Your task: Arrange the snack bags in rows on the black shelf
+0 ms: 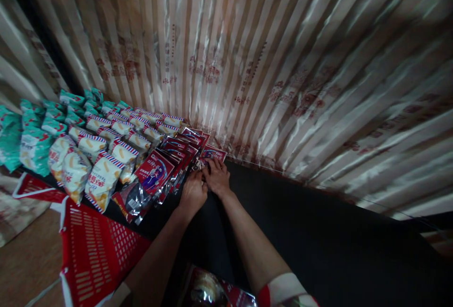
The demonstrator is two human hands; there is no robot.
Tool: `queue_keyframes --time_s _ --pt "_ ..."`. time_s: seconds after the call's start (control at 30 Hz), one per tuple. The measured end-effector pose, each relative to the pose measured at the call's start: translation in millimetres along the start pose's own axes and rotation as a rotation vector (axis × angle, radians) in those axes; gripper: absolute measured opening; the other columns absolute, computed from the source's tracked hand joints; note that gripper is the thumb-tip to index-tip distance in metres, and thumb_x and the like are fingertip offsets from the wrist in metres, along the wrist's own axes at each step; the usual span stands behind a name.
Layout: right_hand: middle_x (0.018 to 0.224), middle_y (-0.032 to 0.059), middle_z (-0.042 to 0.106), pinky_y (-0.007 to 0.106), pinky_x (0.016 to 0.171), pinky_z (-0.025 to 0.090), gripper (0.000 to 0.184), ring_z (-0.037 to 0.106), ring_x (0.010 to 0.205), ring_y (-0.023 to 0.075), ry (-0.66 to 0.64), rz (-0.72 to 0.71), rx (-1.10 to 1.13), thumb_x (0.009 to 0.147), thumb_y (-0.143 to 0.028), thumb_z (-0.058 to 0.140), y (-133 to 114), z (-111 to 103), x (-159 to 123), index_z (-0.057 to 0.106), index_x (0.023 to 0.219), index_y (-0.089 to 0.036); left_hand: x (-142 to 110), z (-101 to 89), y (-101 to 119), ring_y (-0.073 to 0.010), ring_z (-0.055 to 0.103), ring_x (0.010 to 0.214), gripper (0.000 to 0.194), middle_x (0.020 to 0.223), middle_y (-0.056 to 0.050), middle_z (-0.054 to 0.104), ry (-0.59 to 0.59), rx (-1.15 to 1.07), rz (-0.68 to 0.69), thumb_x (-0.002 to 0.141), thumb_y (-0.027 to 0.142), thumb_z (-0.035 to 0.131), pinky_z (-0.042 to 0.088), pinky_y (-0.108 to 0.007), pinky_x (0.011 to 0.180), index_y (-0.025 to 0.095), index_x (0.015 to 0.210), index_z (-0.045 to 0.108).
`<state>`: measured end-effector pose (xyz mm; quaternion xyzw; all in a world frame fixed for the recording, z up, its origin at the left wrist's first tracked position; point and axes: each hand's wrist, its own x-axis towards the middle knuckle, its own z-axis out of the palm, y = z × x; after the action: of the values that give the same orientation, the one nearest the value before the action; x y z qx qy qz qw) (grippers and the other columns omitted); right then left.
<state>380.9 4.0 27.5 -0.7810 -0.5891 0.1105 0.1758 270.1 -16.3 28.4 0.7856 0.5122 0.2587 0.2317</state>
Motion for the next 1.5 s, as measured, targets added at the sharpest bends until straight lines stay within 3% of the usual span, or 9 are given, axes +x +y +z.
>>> queue_keyframes --time_s 0.27,0.47,0.67,0.9,1.23,1.37,1.5 --pt "0.143 0.0037 0.040 0.045 0.103 0.030 0.040 0.027 0.133 0.0250 0.112 -0.061 0.033 0.089 -0.043 0.043 7 11 7 0.051 0.127 -0.032 3 6.5 -5 -0.0206 0.047 0.123 0.042 0.127 -0.014 0.054 -0.010 -0.009 0.029 0.080 0.009 0.045 0.036 -0.034 0.105 0.010 0.120 0.052" --pt "0.143 0.0038 0.040 0.046 0.104 0.030 0.042 0.027 0.134 0.0254 0.101 -0.086 0.014 0.089 -0.045 0.042 13 12 16 0.051 0.128 -0.033 2 10.8 -2 -0.0231 0.041 0.127 0.043 0.134 -0.014 0.048 -0.013 0.093 0.047 0.081 0.012 0.045 0.031 -0.039 0.109 0.010 0.123 0.050" --pt "0.150 0.0037 0.028 0.049 0.105 0.028 0.045 0.019 0.138 0.0262 0.099 -0.094 0.004 0.091 -0.044 0.039 14 10 13 0.044 0.134 -0.033 -1 13.3 4 -0.0250 0.037 0.130 0.042 0.135 -0.015 0.047 0.044 0.121 0.051 0.081 0.012 0.045 0.031 -0.042 0.109 0.010 0.122 0.052" --pt "0.149 0.0053 0.031 0.049 0.108 0.021 0.048 0.013 0.140 0.0253 0.106 -0.125 0.029 0.093 -0.044 0.034 20 7 6 0.041 0.137 -0.027 -2 8.5 7 -0.0238 0.035 0.132 0.037 0.135 -0.014 0.047 0.065 0.136 0.031 0.083 0.012 0.045 0.031 -0.036 0.110 0.011 0.119 0.056" --pt "0.140 0.0086 0.045 0.037 0.109 0.028 0.038 0.031 0.134 0.0186 0.284 -0.154 0.216 0.090 -0.029 0.038 31 -3 -42 0.057 0.120 -0.016 -20 5.9 21 -0.0224 0.037 0.129 0.034 0.128 -0.010 0.054 0.124 0.174 0.105 0.088 0.016 0.038 0.034 -0.033 0.108 0.014 0.112 0.061" --pt "0.138 0.0096 0.046 0.034 0.109 0.029 0.038 0.036 0.132 0.0186 0.258 -0.119 0.248 0.089 -0.025 0.039 36 -11 -67 0.058 0.120 -0.015 -34 11.7 22 -0.0228 0.031 0.134 0.034 0.132 -0.010 0.051 0.147 0.166 0.186 0.086 0.013 0.040 0.033 -0.036 0.109 0.014 0.113 0.061" --pt "0.137 0.0139 0.047 0.034 0.106 0.033 0.039 0.038 0.131 0.0209 0.206 0.024 0.262 0.088 -0.022 0.040 39 -17 -76 0.058 0.121 -0.013 -44 17.2 16 -0.0258 0.025 0.137 0.037 0.136 -0.013 0.048 0.185 0.127 0.225 0.081 0.009 0.045 0.030 -0.040 0.111 0.010 0.115 0.059"
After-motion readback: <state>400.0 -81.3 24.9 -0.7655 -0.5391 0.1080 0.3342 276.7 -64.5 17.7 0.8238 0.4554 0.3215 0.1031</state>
